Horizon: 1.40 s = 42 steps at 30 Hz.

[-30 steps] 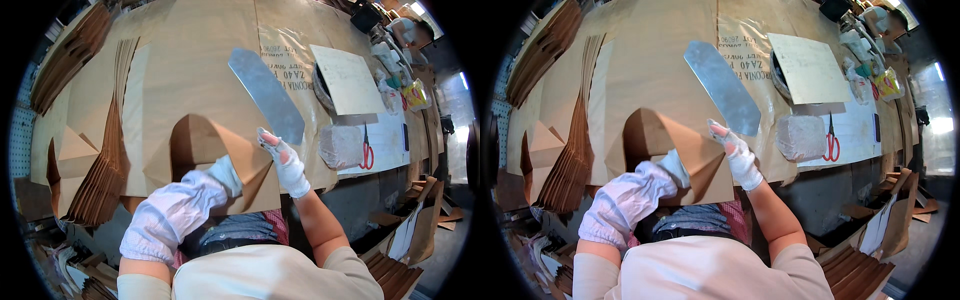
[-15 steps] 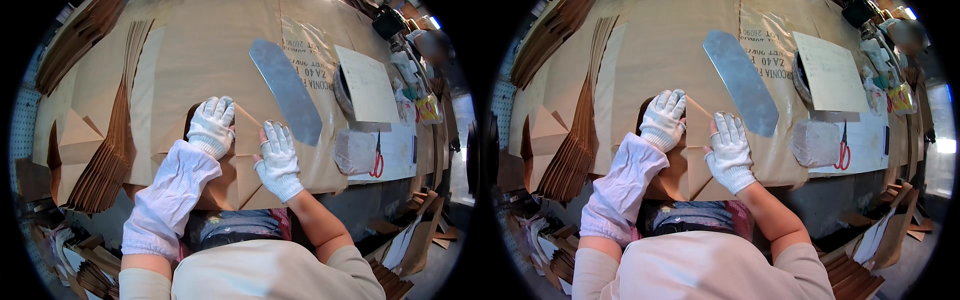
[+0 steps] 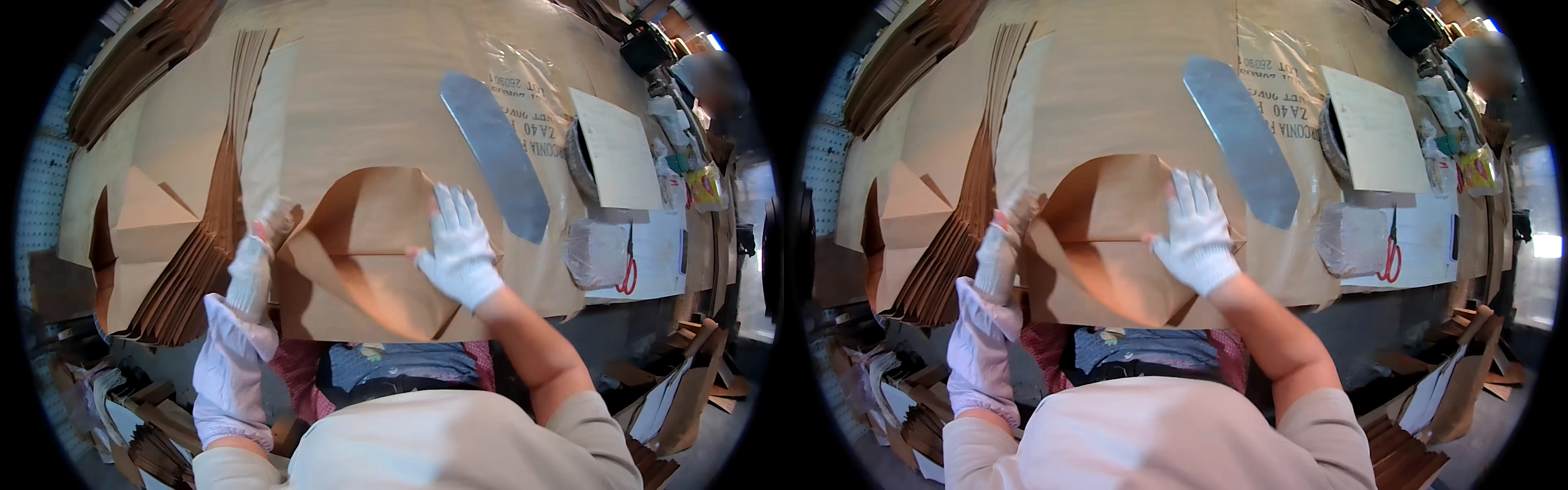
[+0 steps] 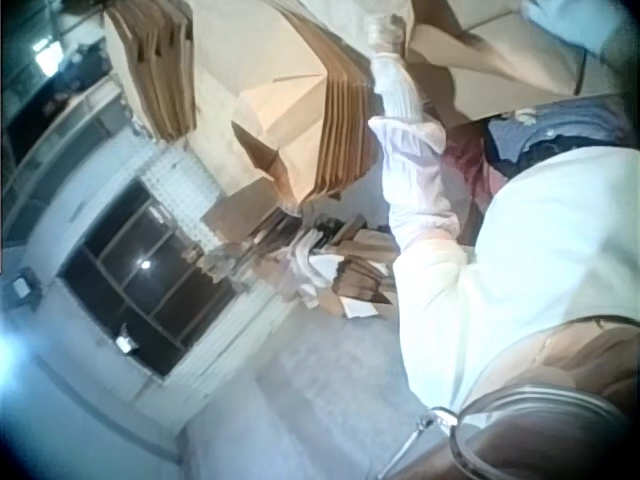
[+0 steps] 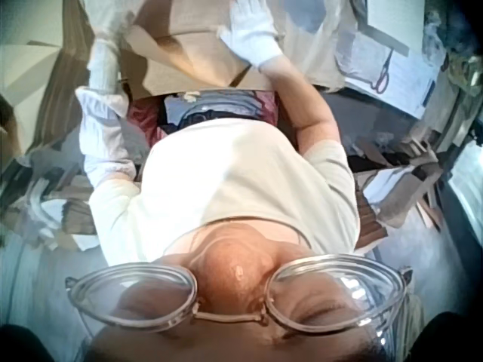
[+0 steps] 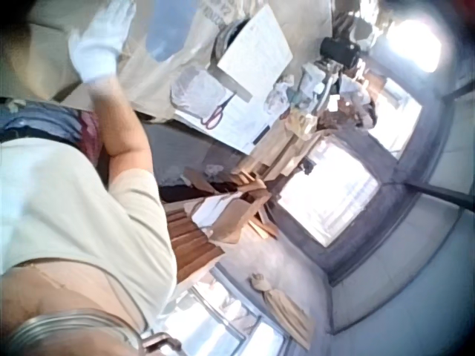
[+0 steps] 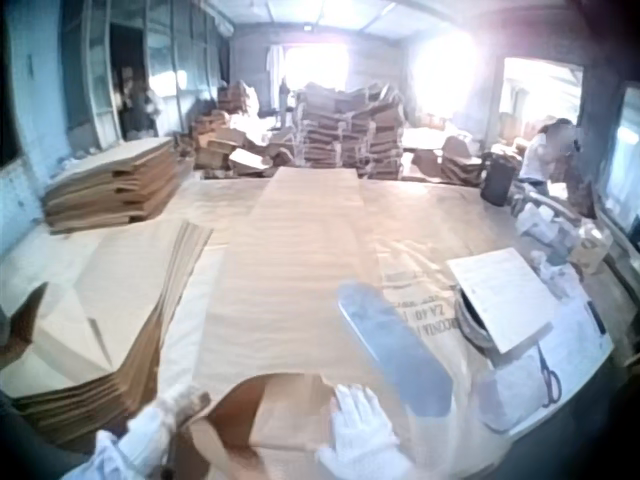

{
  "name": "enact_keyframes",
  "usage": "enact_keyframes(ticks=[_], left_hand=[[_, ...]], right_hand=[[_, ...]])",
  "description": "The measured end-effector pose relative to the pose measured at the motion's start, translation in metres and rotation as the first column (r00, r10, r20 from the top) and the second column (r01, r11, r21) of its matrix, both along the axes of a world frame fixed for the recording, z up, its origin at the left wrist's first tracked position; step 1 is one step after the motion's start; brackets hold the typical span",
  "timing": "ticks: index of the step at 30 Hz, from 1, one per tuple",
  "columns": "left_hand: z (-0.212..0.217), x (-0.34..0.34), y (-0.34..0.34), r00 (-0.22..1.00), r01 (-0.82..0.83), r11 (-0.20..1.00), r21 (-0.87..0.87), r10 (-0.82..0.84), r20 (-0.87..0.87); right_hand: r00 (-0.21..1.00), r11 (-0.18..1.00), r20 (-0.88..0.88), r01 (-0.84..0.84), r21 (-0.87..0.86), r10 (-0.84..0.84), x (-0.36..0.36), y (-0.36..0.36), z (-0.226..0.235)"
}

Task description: The person folds flat cardboard sheets into triangular prism shapes using a metal ruler to crease the edges. They repeatedly pick up sheets, fold them, and place the finished pieces into a growing stack on the left side of the table.

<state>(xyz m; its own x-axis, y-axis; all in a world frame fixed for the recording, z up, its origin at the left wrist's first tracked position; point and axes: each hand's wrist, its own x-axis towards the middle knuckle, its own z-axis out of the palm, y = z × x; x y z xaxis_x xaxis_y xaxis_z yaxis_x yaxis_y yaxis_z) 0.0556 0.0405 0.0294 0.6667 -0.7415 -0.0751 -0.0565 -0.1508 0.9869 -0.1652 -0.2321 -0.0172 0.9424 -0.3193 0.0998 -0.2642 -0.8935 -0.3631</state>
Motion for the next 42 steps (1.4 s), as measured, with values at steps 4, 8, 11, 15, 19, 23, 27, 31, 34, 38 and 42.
enact_keyframes(ticks=[4,8,11,15,19,23,27,31,34,38,42], left_hand=[[-0.052,-0.015,0.003,0.973,0.171,0.983,0.073,-0.180,0.145],[-0.051,-0.039,-0.003,0.619,0.135,0.951,0.278,-0.300,0.726],[-0.055,-0.053,-0.006,0.564,0.036,0.947,0.318,-0.282,0.776],[-0.055,-0.061,-0.011,0.529,-0.047,0.915,0.400,-0.317,0.787],[-0.048,-0.069,-0.021,0.475,-0.111,0.876,0.470,-0.369,0.799],[-0.044,-0.076,-0.030,0.485,-0.156,0.833,0.532,-0.404,0.775],[-0.040,-0.074,-0.036,0.462,-0.133,0.810,0.570,-0.458,0.759],[-0.029,-0.053,-0.073,0.457,0.022,0.795,0.606,-0.547,0.701],[-0.034,-0.049,-0.115,0.411,0.043,0.812,0.582,-0.545,0.731],[-0.037,-0.053,-0.125,0.480,0.012,0.868,0.496,-0.440,0.759],[-0.034,-0.065,-0.070,0.587,-0.094,0.904,0.417,-0.287,0.757]], right_hand=[[0.999,0.995,0.026,-0.040,-0.088,0.042,0.029,-0.007,-0.015],[0.999,0.993,0.019,-0.035,-0.113,0.037,0.028,-0.006,-0.019],[0.999,0.990,0.005,-0.047,-0.132,0.048,0.032,-0.007,-0.019],[0.999,0.988,0.013,-0.045,-0.149,0.048,0.031,-0.005,-0.018],[0.998,0.996,0.039,-0.048,-0.069,0.051,0.031,-0.010,-0.013],[0.910,0.751,0.166,0.198,0.631,-0.379,0.012,-0.054,-0.017],[0.771,0.762,-0.002,0.629,-0.153,-0.637,-0.019,-0.128,-0.014],[0.729,0.757,-0.264,0.653,-0.009,-0.632,-0.019,-0.146,0.010],[0.745,0.748,-0.183,0.660,0.064,-0.642,-0.010,-0.157,0.018],[0.845,0.828,0.166,0.427,0.364,-0.509,-0.014,-0.139,0.037],[0.980,0.824,0.040,0.140,0.549,-0.193,-0.024,-0.062,0.058]])
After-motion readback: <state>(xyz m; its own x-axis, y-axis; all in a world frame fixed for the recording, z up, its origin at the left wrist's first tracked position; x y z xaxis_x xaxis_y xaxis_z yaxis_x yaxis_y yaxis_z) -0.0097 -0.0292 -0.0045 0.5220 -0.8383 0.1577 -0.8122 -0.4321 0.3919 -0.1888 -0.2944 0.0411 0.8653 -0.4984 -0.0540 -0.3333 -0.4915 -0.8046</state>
